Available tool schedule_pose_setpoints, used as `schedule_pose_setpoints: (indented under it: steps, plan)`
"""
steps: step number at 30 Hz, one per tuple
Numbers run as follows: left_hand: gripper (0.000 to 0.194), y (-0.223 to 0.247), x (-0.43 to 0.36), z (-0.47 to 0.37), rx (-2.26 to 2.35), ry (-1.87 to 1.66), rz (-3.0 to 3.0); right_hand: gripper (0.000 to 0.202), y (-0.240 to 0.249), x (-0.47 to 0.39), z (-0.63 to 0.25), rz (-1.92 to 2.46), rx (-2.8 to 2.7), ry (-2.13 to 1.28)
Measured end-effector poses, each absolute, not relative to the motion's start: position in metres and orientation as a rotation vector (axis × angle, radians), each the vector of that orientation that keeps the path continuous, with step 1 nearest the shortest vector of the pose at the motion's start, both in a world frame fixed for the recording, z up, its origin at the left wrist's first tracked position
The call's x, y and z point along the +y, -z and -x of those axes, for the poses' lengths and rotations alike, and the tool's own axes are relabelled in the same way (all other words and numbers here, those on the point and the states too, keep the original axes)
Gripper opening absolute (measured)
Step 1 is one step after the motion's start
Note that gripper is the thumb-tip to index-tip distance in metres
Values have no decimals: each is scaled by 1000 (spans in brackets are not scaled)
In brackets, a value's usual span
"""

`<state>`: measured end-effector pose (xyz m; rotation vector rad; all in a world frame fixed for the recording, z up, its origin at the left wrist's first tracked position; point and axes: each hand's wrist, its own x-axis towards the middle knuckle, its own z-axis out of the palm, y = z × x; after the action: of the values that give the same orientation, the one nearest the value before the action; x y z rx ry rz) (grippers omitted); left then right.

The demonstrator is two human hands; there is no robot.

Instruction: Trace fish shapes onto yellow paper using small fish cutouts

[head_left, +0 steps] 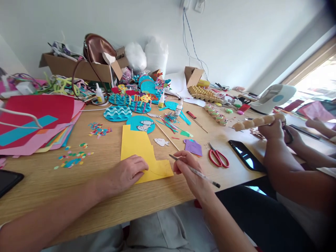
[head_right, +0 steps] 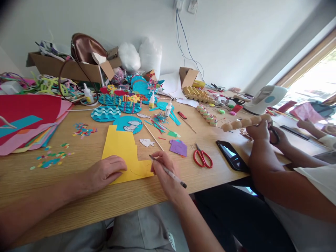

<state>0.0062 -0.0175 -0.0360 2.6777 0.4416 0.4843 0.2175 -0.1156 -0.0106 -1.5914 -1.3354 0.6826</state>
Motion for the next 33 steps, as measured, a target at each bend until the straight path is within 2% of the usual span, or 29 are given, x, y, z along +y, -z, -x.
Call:
schedule_pose_setpoints:
  steps: [4, 10, 17, 26, 33]
  plan:
    - [13, 39, -21, -4, 439, -486, -2688, 6, 23, -129, -208, 1660, -1191, -703]
    - [15, 42, -22, -3, 440, -485, -2692, 10, 26, -127, -197, 1627, -1252, -675]
    - [16, 38, -26, -3, 445, -444, -2721, 5, 29, -125, -179, 1694, -1406, -559]
    - [25, 36, -28, -3, 405, -481, -2797, 7, 29, -122, -177, 1735, -1481, -450]
    - [29, 36, -28, -4, 400, -500, -2832, 9, 27, -121, -176, 1739, -1504, -495]
